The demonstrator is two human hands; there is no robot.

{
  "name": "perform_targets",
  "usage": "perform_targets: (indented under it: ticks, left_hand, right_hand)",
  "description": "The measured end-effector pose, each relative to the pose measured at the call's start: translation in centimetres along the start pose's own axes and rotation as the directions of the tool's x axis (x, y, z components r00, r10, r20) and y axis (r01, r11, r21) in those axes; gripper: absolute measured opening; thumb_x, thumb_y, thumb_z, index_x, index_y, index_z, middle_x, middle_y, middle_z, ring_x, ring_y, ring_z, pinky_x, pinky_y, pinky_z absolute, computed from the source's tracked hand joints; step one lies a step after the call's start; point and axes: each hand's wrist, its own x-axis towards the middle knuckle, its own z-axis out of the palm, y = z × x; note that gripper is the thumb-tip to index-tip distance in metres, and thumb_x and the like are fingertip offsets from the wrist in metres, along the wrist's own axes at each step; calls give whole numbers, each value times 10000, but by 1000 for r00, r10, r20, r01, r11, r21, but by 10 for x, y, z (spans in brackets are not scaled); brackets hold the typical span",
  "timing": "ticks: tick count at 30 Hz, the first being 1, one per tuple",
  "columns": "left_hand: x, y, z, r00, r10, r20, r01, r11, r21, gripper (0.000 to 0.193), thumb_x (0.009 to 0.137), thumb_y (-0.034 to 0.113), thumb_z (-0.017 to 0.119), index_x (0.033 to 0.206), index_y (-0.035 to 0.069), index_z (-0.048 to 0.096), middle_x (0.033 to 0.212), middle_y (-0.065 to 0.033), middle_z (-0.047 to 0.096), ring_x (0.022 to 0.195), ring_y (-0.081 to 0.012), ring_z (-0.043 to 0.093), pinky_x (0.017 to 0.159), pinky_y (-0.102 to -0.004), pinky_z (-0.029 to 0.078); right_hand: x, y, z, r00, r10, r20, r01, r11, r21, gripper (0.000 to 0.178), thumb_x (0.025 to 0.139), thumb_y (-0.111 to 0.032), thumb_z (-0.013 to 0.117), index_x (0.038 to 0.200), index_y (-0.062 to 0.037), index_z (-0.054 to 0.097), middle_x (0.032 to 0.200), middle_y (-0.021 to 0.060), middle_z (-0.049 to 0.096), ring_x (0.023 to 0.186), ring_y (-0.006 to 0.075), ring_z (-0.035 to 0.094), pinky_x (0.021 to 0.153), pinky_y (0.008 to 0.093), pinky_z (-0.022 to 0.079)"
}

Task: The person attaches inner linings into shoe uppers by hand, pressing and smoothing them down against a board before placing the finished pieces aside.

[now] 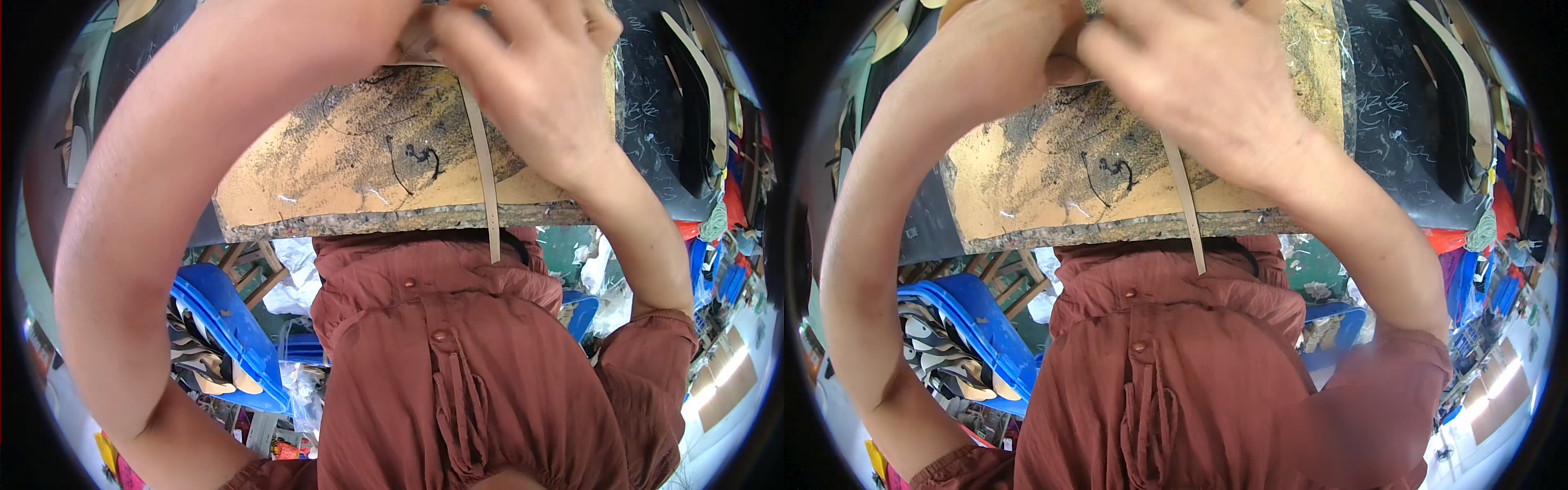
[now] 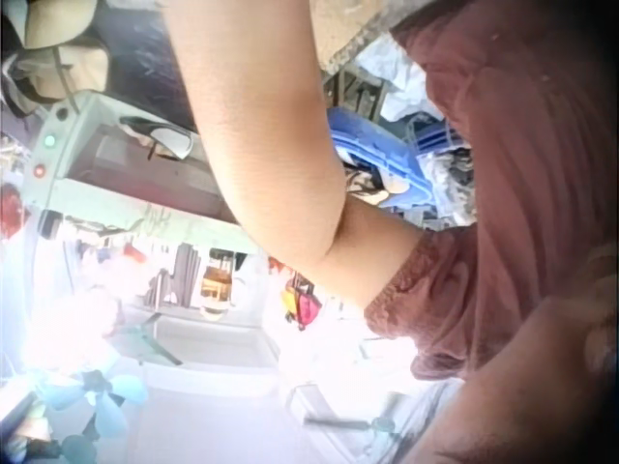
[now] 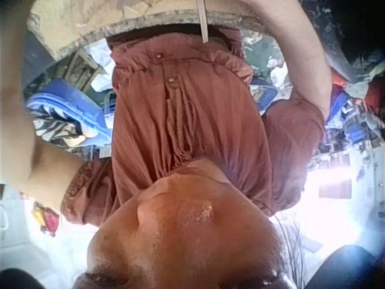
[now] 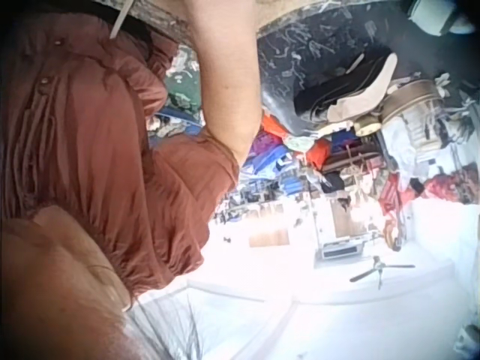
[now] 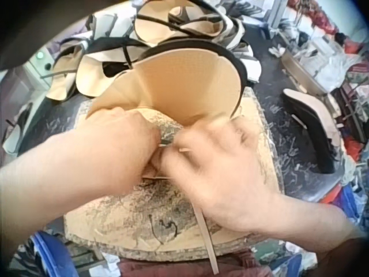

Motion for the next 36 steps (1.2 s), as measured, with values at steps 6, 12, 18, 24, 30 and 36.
perform_targets:
  ticks: [6, 12, 18, 24, 30, 36]
  left_hand:
    - [-8, -15, 5, 765, 586, -266, -534, 809, 245, 85, 743, 13, 639, 785, -5, 711, 785, -169, 704, 790, -314, 705, 764, -395, 560]
    - [-12, -13, -7, 997, 75, -35, -67, 976, 207, 107, 739, 14, 611, 763, -61, 685, 734, -206, 675, 737, -356, 687, 767, -396, 552]
    - [-24, -34, 15, 985, 97, -141, -76, 986, 146, 107, 760, 64, 659, 792, -38, 661, 735, -196, 660, 770, -354, 671, 793, -410, 529]
    - [-34, -41, 38, 885, 214, -413, -137, 968, 209, 92, 867, 70, 610, 890, -16, 586, 829, -210, 636, 859, -408, 627, 752, -486, 484]
    - [-36, -45, 59, 893, 124, -432, -46, 981, 187, 121, 887, 82, 592, 930, -25, 552, 799, -221, 635, 858, -394, 642, 741, -488, 492]
    - [-47, -48, 62, 897, 123, -425, -29, 975, 222, 98, 821, -2, 556, 911, -8, 518, 749, -205, 623, 784, -399, 637, 703, -486, 489]
  right_hand:
    - [-13, -25, -11, 978, -106, 178, 77, 984, 162, 141, 693, -144, 654, 788, -62, 718, 867, -4, 595, 905, 161, 576, 921, 313, 434]
    - [-14, -30, -14, 973, -31, 227, 19, 998, 55, 169, 702, -118, 640, 830, -43, 720, 856, 20, 584, 926, 177, 574, 904, 298, 425]
    - [-10, -42, -10, 963, -56, 263, 36, 996, 80, 154, 677, -147, 643, 754, -40, 723, 831, 52, 574, 888, 215, 557, 908, 330, 416]
    - [-1, -58, -8, 912, -15, 410, 8, 1000, 18, 309, 770, -68, 642, 1070, 0, 678, 942, 51, 558, 909, 185, 566, 873, 339, 445]
    - [0, -57, -2, 951, -20, 307, 17, 1000, 15, 159, 712, -148, 645, 788, -30, 720, 878, 57, 569, 910, 208, 548, 890, 313, 418]
    - [3, -56, 6, 953, -75, 293, 36, 990, 136, 158, 710, -136, 645, 798, -37, 732, 864, 62, 588, 905, 216, 567, 876, 331, 422]
